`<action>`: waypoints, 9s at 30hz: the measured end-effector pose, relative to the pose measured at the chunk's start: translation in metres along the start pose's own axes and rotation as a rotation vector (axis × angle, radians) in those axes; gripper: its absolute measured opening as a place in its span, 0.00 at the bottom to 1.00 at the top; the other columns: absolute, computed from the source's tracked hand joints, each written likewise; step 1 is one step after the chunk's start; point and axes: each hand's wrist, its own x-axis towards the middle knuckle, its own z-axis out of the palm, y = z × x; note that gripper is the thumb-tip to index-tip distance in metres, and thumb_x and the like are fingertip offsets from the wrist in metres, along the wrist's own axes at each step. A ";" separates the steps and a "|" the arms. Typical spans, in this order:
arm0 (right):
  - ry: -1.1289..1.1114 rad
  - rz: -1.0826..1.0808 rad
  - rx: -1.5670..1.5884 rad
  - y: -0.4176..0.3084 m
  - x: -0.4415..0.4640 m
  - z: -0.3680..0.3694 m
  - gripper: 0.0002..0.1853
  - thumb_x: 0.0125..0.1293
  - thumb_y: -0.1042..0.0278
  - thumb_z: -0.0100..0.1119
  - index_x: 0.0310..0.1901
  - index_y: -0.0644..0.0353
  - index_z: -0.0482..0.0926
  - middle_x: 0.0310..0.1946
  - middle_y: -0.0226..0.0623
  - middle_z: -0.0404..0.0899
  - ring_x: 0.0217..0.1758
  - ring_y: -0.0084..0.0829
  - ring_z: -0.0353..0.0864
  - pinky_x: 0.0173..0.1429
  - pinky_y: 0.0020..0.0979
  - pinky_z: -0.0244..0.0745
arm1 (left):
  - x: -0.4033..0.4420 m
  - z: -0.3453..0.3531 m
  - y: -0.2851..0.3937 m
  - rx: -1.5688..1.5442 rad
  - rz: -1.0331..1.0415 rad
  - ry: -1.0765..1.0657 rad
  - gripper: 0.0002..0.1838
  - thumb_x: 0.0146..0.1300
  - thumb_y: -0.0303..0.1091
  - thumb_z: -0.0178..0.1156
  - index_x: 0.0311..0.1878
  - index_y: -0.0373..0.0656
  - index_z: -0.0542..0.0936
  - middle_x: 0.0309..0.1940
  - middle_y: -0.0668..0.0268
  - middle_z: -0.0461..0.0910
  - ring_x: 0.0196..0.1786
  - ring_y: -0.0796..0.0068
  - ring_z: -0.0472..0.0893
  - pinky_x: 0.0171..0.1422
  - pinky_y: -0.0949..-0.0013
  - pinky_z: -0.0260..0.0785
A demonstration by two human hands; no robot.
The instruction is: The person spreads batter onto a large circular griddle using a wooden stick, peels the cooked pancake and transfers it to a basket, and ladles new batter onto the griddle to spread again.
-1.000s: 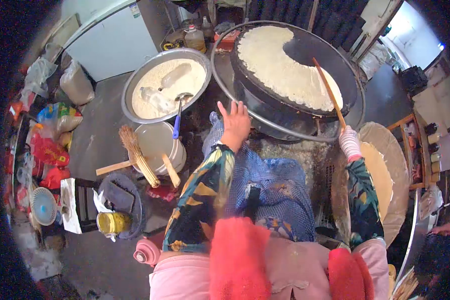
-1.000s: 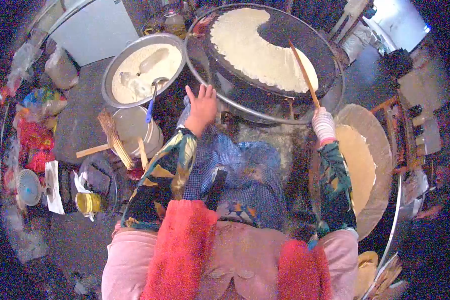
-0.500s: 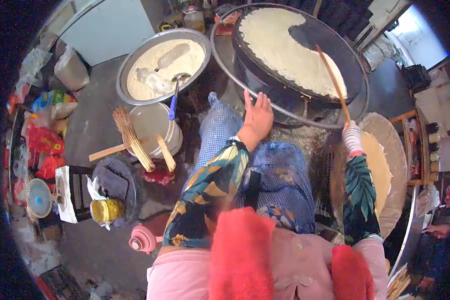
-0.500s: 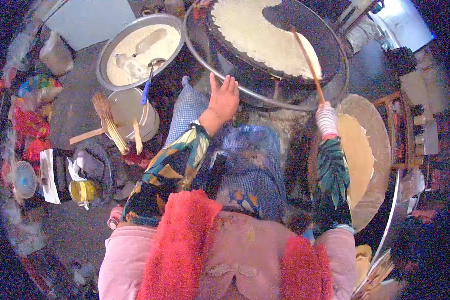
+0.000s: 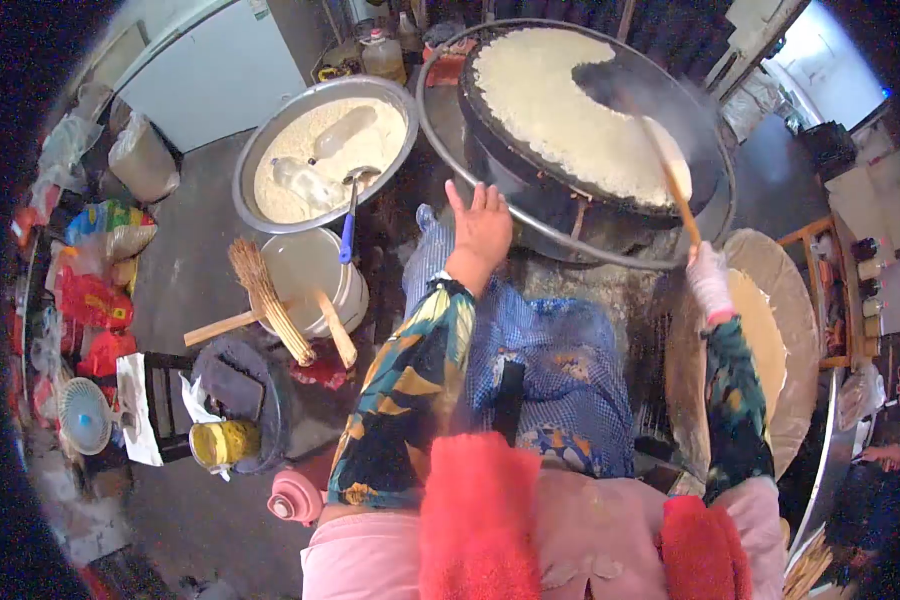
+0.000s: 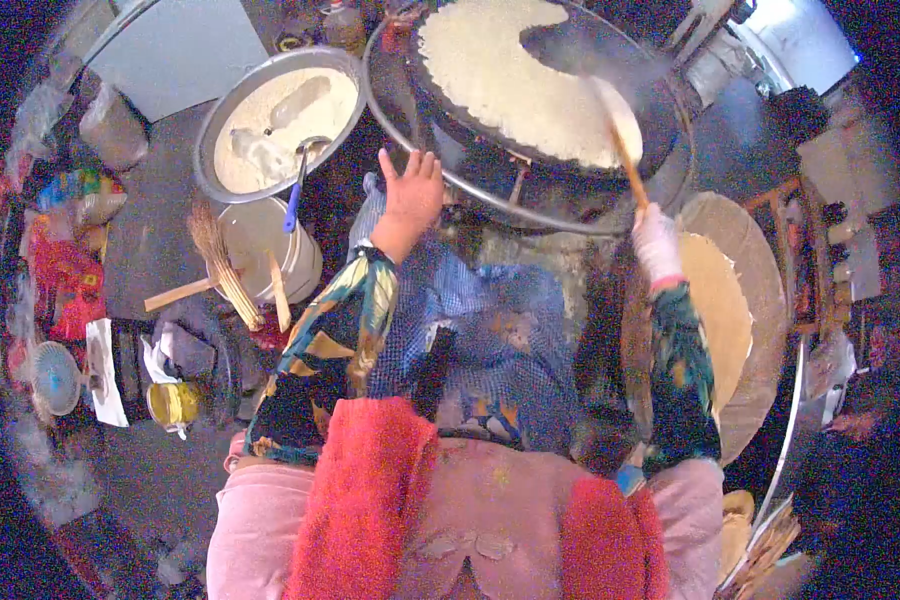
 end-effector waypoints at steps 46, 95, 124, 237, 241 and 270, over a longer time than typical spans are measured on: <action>-0.033 0.023 -0.050 -0.004 0.026 0.008 0.12 0.66 0.58 0.46 0.37 0.58 0.73 0.25 0.53 0.78 0.32 0.54 0.79 0.36 0.51 0.73 | -0.005 -0.002 0.001 0.093 0.042 0.091 0.21 0.60 0.31 0.44 0.55 0.32 0.73 0.60 0.55 0.70 0.66 0.60 0.65 0.67 0.26 0.30; -0.171 -0.064 -0.116 -0.014 -0.017 0.000 0.11 0.63 0.58 0.49 0.36 0.57 0.73 0.24 0.53 0.78 0.30 0.54 0.78 0.34 0.50 0.73 | -0.013 -0.015 0.029 -0.008 -0.022 0.100 0.23 0.60 0.33 0.45 0.58 0.34 0.70 0.63 0.55 0.65 0.69 0.58 0.59 0.66 0.26 0.32; -0.284 0.052 -0.155 -0.023 -0.021 -0.017 0.12 0.66 0.58 0.42 0.35 0.57 0.73 0.30 0.54 0.79 0.35 0.54 0.79 0.40 0.50 0.72 | -0.001 -0.002 0.006 0.094 0.052 0.058 0.20 0.59 0.33 0.47 0.54 0.35 0.75 0.60 0.57 0.69 0.67 0.61 0.63 0.67 0.26 0.31; -0.303 -0.005 0.029 -0.057 -0.016 -0.002 0.14 0.65 0.60 0.46 0.39 0.62 0.74 0.27 0.55 0.79 0.34 0.52 0.80 0.38 0.50 0.74 | -0.024 0.014 0.061 -0.023 0.248 0.093 0.26 0.57 0.33 0.46 0.58 0.27 0.69 0.61 0.49 0.67 0.67 0.55 0.62 0.71 0.34 0.32; -0.077 0.139 0.097 -0.020 0.004 0.031 0.14 0.65 0.59 0.45 0.35 0.60 0.76 0.29 0.52 0.79 0.34 0.52 0.79 0.37 0.50 0.73 | -0.020 0.007 0.045 0.038 0.234 0.032 0.24 0.59 0.32 0.45 0.58 0.30 0.69 0.61 0.51 0.67 0.68 0.57 0.62 0.71 0.34 0.31; -0.279 0.035 0.087 -0.026 -0.137 -0.025 0.10 0.66 0.60 0.47 0.35 0.58 0.70 0.22 0.51 0.78 0.25 0.52 0.78 0.30 0.51 0.71 | -0.010 0.010 0.020 0.024 0.167 -0.061 0.28 0.54 0.31 0.51 0.62 0.41 0.66 0.64 0.60 0.65 0.70 0.61 0.60 0.70 0.34 0.35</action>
